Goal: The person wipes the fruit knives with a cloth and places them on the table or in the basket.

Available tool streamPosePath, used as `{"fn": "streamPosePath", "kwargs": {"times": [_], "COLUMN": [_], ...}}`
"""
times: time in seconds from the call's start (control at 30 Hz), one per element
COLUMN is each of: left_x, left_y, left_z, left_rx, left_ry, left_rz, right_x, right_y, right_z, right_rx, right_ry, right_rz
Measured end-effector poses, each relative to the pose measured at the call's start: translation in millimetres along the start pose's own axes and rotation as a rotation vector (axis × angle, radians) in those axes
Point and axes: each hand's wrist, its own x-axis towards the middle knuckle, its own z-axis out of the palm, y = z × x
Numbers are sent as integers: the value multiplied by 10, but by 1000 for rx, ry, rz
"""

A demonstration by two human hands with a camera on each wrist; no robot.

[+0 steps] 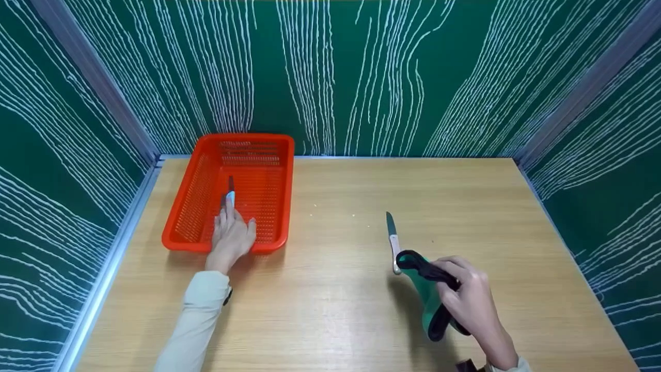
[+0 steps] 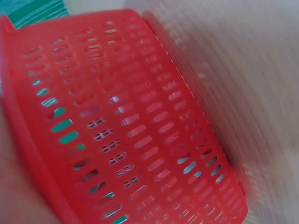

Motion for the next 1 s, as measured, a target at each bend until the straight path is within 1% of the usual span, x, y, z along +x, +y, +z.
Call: {"fn": "streamPosePath", "kwargs": {"times": [0.27, 0.37, 0.5, 0.6, 0.8, 1.0], "left_x": [136, 166, 185, 205, 229, 238], "left_y": [-9, 11, 42, 64, 53, -4], "left_z": [-43, -46, -39, -33, -36, -45], "left_rx": [12, 28, 53, 71, 63, 20], "left_ry": [-162, -202, -229, -244, -287, -254], "left_rz": [-40, -65, -84, -84, -81, -106], "right_x": [8, 9, 6, -3, -8, -5], "right_y": [24, 26, 29, 31, 26, 14], "right_z": [-19, -21, -12, -11, -24, -69], "right_rx": [-15, -15, -13, -19, -27, -9], "right_ry": [-4, -6, 2, 9, 16, 10], "right_rz": [50, 55, 48, 43, 41, 55]}}
